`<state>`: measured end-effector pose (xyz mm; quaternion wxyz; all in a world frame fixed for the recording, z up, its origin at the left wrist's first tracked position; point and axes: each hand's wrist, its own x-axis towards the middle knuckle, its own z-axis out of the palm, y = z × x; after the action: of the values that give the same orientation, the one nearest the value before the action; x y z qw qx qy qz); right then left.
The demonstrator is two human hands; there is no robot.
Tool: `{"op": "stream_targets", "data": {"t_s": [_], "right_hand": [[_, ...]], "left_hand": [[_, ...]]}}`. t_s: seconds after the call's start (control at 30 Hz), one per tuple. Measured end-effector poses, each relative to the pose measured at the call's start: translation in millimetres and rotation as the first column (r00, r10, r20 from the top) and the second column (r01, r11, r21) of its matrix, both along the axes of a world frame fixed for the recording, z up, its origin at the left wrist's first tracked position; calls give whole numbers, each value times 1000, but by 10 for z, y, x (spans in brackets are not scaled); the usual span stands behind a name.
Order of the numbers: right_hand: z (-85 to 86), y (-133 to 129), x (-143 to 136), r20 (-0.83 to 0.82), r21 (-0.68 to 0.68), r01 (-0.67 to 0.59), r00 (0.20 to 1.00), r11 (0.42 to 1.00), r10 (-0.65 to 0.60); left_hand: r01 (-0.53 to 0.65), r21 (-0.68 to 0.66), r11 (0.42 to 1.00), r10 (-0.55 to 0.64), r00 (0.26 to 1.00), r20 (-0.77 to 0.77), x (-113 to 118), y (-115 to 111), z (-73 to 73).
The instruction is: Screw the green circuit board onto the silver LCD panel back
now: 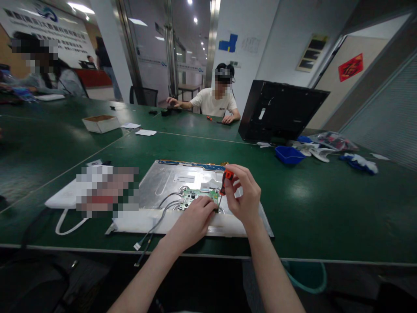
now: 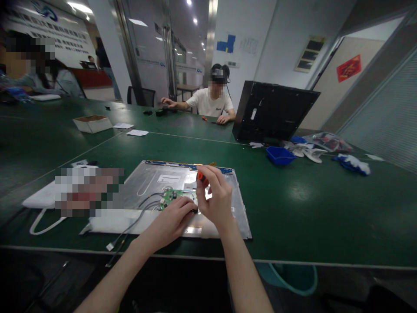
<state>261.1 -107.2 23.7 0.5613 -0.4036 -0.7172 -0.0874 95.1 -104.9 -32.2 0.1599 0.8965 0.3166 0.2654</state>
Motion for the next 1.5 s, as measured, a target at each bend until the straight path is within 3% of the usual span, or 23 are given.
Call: {"op": "stream_targets", "data": {"t_s": [0.27, 0.8, 1.0, 1.17, 1.37, 1.5], "right_hand": [[-53, 39, -12, -92, -8, 22, 996, 1000, -22], [-12, -1, -5, 18, -36, -22, 1000, 999, 23], [-62, 3, -8, -40, -14, 30, 999, 999, -31], [-74, 14, -18, -98, -51, -8, 995, 999, 3], [-26, 6, -17, -20, -57, -20, 1000, 998, 19], [15, -5, -25, 19, -61, -26, 999, 998, 27]], "left_hand": [[2, -12, 1000, -2, 1000, -12, 6, 2, 22], [2, -20, 1000, -2, 1000, -26, 1, -2, 14], [0, -25, 1000, -1, 999, -33, 4, -3, 21], [4, -12, 1000, -4, 999, -48, -3, -8, 33], [16, 54, 998, -6, 983, -184, 31, 38, 74], [71, 100, 992, -34, 943, -331, 47, 122, 197]]}}
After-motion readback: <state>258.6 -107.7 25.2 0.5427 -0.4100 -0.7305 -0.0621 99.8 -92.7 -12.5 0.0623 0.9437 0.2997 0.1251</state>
